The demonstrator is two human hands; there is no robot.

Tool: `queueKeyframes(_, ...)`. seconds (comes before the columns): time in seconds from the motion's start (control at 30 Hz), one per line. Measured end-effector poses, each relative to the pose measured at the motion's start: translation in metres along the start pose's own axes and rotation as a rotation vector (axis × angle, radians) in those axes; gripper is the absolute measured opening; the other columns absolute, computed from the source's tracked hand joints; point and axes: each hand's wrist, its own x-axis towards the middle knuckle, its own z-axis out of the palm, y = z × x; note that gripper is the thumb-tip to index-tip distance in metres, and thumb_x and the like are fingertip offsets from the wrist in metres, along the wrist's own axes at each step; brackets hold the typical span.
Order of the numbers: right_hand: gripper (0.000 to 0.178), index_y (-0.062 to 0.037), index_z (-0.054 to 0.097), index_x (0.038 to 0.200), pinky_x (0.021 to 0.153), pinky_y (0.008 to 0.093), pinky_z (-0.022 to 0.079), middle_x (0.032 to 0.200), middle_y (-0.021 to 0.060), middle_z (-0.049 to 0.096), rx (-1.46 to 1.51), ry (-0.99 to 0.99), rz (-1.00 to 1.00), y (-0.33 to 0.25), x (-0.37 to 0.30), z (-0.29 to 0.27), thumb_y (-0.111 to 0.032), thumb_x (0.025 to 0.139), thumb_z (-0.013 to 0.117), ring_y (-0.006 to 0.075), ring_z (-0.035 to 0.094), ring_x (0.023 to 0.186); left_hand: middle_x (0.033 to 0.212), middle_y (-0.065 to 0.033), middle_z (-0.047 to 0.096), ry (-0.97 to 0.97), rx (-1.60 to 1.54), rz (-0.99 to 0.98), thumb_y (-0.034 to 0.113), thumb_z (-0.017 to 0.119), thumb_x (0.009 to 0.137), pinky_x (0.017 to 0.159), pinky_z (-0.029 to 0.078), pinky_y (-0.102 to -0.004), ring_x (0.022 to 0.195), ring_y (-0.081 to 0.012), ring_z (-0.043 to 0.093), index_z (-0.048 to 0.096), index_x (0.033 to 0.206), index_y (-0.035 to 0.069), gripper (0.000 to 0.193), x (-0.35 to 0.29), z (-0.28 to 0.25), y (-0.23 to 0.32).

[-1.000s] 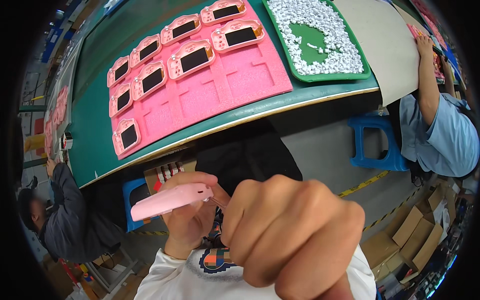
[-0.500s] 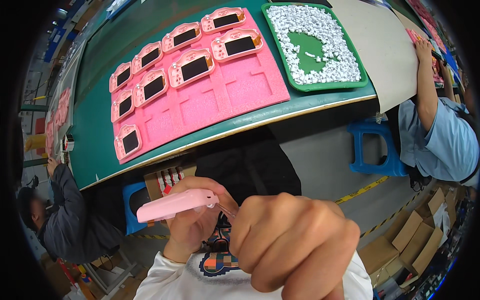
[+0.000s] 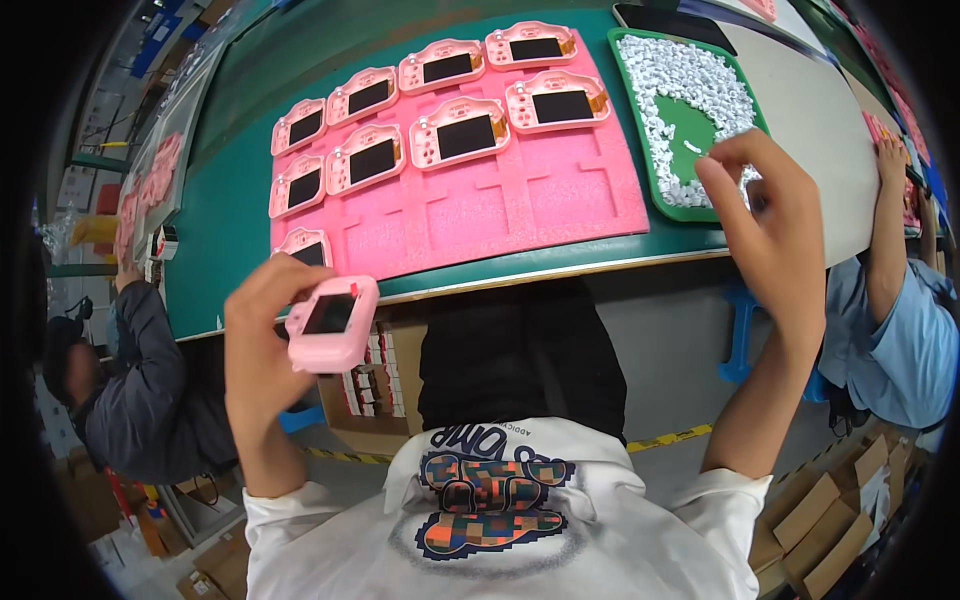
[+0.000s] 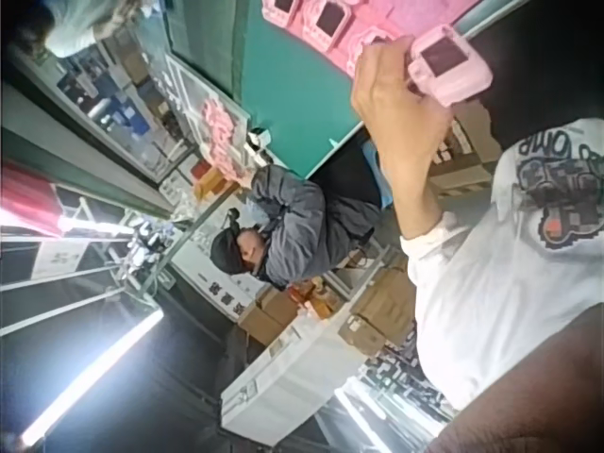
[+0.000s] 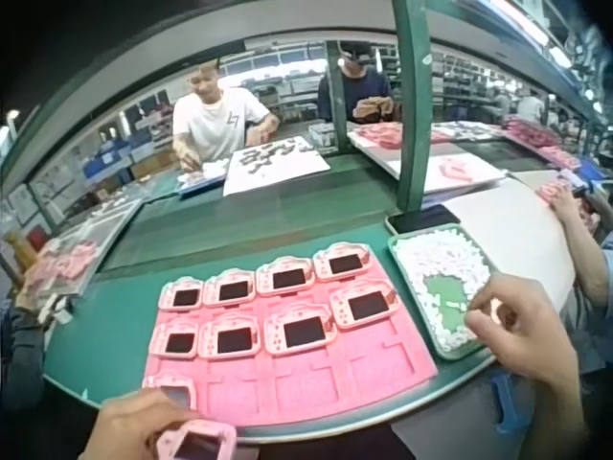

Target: Assembling toy cameras by placing electronic components and screens into plastic housings and then placing the units into a sorting tray.

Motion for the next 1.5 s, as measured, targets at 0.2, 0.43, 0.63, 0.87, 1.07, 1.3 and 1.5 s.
queueKeyframes(0.2,0.018,0.0032,0.074,0.104,0.078,0.0350,0.053,0.099,0.0138,0.072,-0.336,-0.130,-0.001,0.035,0.034,-0.002,-0.011,0.093,0.070,0.0241,0.065,0.085,0.081,-0.0102,0.068,-0.113,0.298,0.017,0.004,0.071,0.069,0.065,0.046,-0.0368,0.070,-0.0275,0.058,0.072,0.088,-0.002,0.020,0.051,-0.014,-0.005)
queueKeyframes(0.43,0.018,0.0038,0.075,0.104,0.083,0.0371,0.054,0.102,0.0150,0.074,-0.358,-0.230,0.052,0.040,0.040,-0.001,-0.004,0.089,0.071,0.0270,0.067,0.088,0.076,-0.0107,0.066,-0.234,0.484,-0.009,0.011,0.070,0.077,0.065,0.045,-0.0392,0.069,-0.0297,0.057,0.069,0.081,-0.002,0.013,0.084,-0.012,-0.009)
queueKeyframes(0.63,0.017,0.0039,0.075,0.104,0.085,0.0381,0.054,0.102,0.0153,0.073,-0.341,-0.260,0.024,0.042,0.037,-0.005,-0.001,0.089,0.069,0.0277,0.066,0.089,0.078,-0.0117,0.066,-0.283,0.468,-0.013,0.013,0.068,0.082,0.066,0.046,-0.0404,0.069,-0.0304,0.056,0.067,0.079,-0.001,0.014,0.081,-0.015,-0.018)
queueKeyframes(0.87,0.010,0.0025,0.070,0.098,0.081,0.0374,0.053,0.097,0.0148,0.072,-0.264,-0.215,-0.063,0.044,0.036,-0.001,0.003,0.088,0.067,0.0266,0.064,0.085,0.081,-0.0174,0.070,-0.225,0.500,0.112,0.013,0.064,0.087,0.069,0.051,-0.0469,0.075,-0.0378,0.065,0.067,0.080,-0.002,0.016,0.076,0.002,-0.023)
queueKeyframes(1.07,0.008,0.0017,0.066,0.094,0.075,0.0356,0.052,0.092,0.0137,0.069,-0.209,-0.213,-0.042,0.042,0.031,0.003,0.005,0.087,0.066,0.0241,0.060,0.078,0.082,-0.0158,0.070,-0.157,0.340,0.183,0.015,0.064,0.092,0.069,0.052,-0.0445,0.073,-0.0347,0.065,0.070,0.083,-0.003,0.021,0.060,-0.019,-0.013)
queueKeyframes(1.3,0.009,0.0022,0.064,0.093,0.071,0.0341,0.050,0.090,0.0129,0.067,-0.208,-0.207,0.010,0.043,0.030,0.004,0.008,0.087,0.065,0.0223,0.057,0.073,0.087,-0.0072,0.066,0.482,-0.200,0.555,0.005,0.062,0.093,0.069,0.040,-0.0320,0.073,-0.0209,0.050,0.074,0.095,0.004,0.012,0.026,-0.115,0.041)
queueKeyframes(1.5,0.009,0.0022,0.064,0.094,0.071,0.0344,0.050,0.090,0.0132,0.067,-0.213,-0.192,0.047,0.037,0.025,0.005,0.009,0.087,0.064,0.0228,0.058,0.073,0.096,0.0030,0.060,0.449,-0.491,0.798,0.035,0.049,0.112,0.077,0.043,-0.0338,0.084,-0.0156,0.055,0.067,0.133,0.020,0.031,-0.037,-0.089,0.066)
